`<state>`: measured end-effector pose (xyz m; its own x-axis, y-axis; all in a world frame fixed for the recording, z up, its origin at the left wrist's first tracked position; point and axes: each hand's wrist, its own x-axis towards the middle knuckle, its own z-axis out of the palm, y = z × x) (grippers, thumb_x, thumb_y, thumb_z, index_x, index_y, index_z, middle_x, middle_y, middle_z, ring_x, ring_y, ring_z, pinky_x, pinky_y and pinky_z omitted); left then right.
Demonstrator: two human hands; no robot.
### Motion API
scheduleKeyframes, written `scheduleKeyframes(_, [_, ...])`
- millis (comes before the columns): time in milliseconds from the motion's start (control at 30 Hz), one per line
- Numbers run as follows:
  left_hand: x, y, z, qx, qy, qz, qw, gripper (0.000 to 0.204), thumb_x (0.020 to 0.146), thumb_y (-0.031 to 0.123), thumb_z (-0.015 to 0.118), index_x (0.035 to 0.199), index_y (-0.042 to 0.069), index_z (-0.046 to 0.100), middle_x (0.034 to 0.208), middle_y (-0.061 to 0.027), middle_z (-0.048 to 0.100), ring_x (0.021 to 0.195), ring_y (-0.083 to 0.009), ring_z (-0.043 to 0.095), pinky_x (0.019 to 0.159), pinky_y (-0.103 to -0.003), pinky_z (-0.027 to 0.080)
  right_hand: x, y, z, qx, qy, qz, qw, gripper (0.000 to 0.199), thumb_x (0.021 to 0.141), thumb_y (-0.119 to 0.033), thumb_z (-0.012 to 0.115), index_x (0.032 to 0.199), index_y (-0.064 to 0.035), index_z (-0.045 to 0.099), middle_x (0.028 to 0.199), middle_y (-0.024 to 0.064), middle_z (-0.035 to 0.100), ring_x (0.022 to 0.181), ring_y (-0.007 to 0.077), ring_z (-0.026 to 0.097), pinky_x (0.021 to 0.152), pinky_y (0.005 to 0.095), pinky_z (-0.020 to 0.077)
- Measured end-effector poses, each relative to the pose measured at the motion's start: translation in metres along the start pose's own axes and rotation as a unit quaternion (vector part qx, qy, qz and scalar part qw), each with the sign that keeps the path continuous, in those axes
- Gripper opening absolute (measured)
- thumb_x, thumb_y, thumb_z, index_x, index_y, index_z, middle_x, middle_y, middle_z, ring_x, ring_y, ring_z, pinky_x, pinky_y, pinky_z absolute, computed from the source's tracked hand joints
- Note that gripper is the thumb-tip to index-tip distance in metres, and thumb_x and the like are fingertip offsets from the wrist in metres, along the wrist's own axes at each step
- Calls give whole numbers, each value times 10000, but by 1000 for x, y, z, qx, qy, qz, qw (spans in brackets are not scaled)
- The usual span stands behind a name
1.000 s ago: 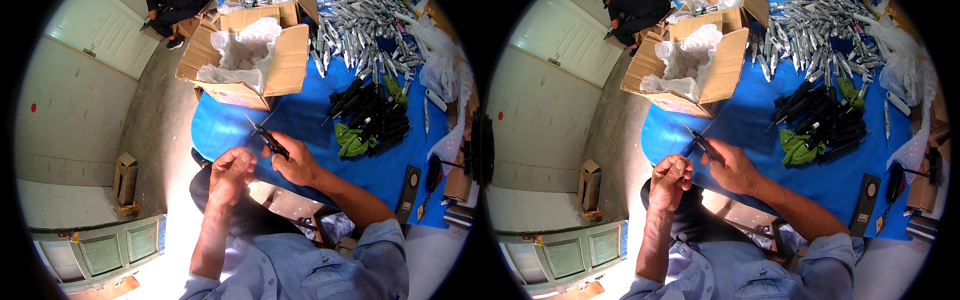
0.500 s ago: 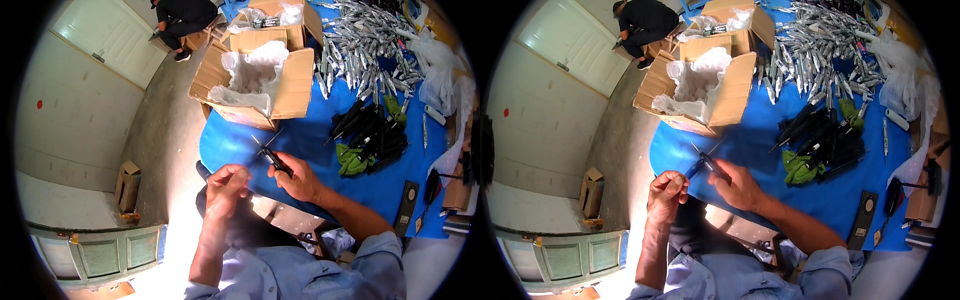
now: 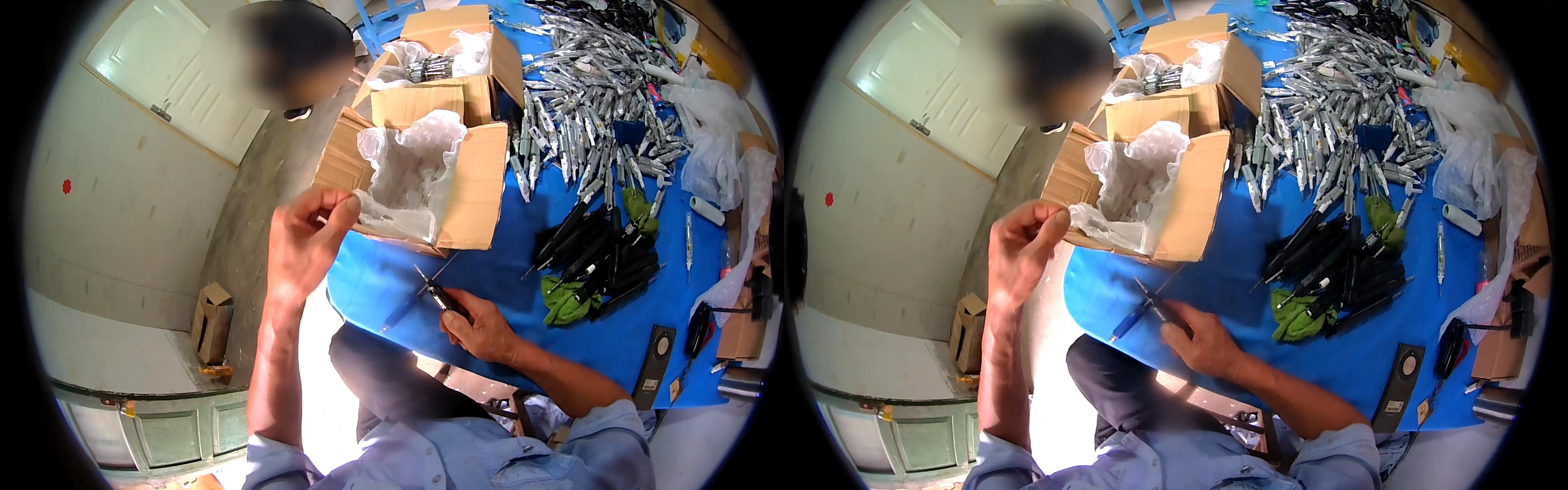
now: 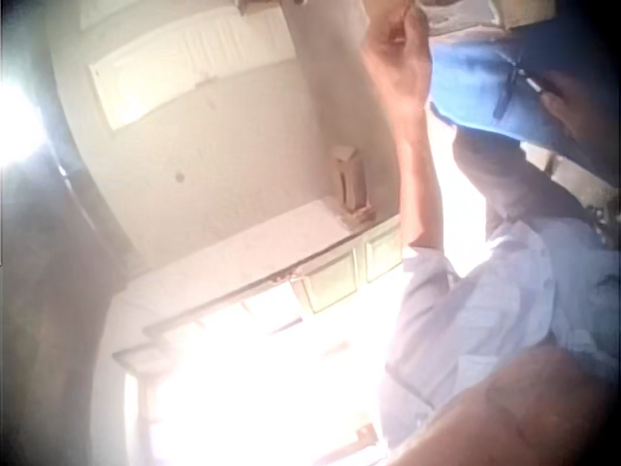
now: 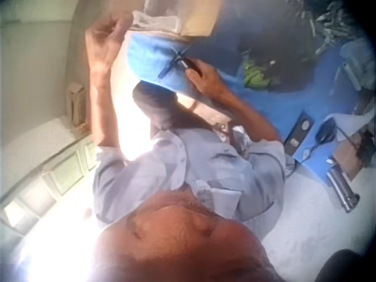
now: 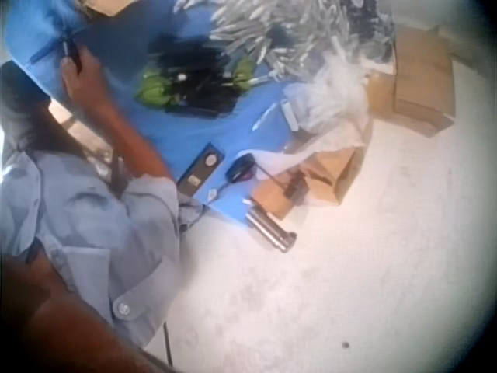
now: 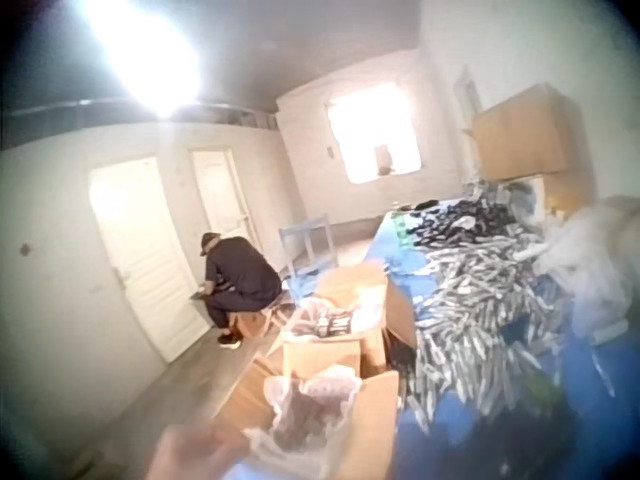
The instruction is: The person assembles a screwdriver by inserting a metal shaft into a black handle. They repeatedly test the fit by pulling the shaft out and reinserting it. The person then picks up a second tool, a black pen-like object, and places it on the table. The task involves handling small metal parts and tools on a blue workbench.
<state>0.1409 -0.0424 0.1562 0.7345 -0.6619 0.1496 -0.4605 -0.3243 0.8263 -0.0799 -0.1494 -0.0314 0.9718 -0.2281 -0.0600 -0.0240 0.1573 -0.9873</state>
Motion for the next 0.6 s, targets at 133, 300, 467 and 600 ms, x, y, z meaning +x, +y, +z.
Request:
scheduleKeyframes(133, [48, -10, 22, 100, -30, 44, 994, 162, 948, 121, 702, 953, -37, 737, 767, -15, 692, 677, -62, 581, 620, -257, 461, 1, 7, -5, 29, -7, 20, 999, 441, 1072, -205, 546, 1450, 16, 494, 901, 23, 633, 702, 72, 571, 572, 226, 477])
scheduleKeyframes(300, [76, -1, 37, 233, -37, 70, 969, 153, 895, 110, 695, 942, -26, 747, 728, -31, 697, 651, -81, 597, 624, -277, 483, 2, 1, -7, 19, 7, 22, 1000, 409, 1015, -201, 602, 1375, -9, 587, 793, 32, 630, 673, 113, 594, 640, 303, 512])
scheduleKeyframes(467, [96, -7, 40, 212, -100, 88, 968, 164, 881, 120, 697, 948, -19, 752, 740, -39, 710, 616, -80, 592, 587, -272, 478, 1, 5, -8, 3, -1, 0, 1000, 442, 1041, -195, 585, 1420, 27, 530, 851, 39, 629, 700, 103, 585, 648, 290, 513])
scheduleKeyframes(600, [106, -16, 40, 232, -124, 78, 962, 157, 883, 106, 711, 971, -16, 752, 761, -46, 719, 628, -77, 598, 589, -270, 484, 2, -2, -10, 0, -16, -2, 1000, 458, 1055, -189, 574, 1441, 46, 504, 884, 39, 636, 707, 98, 582, 648, 278, 514])
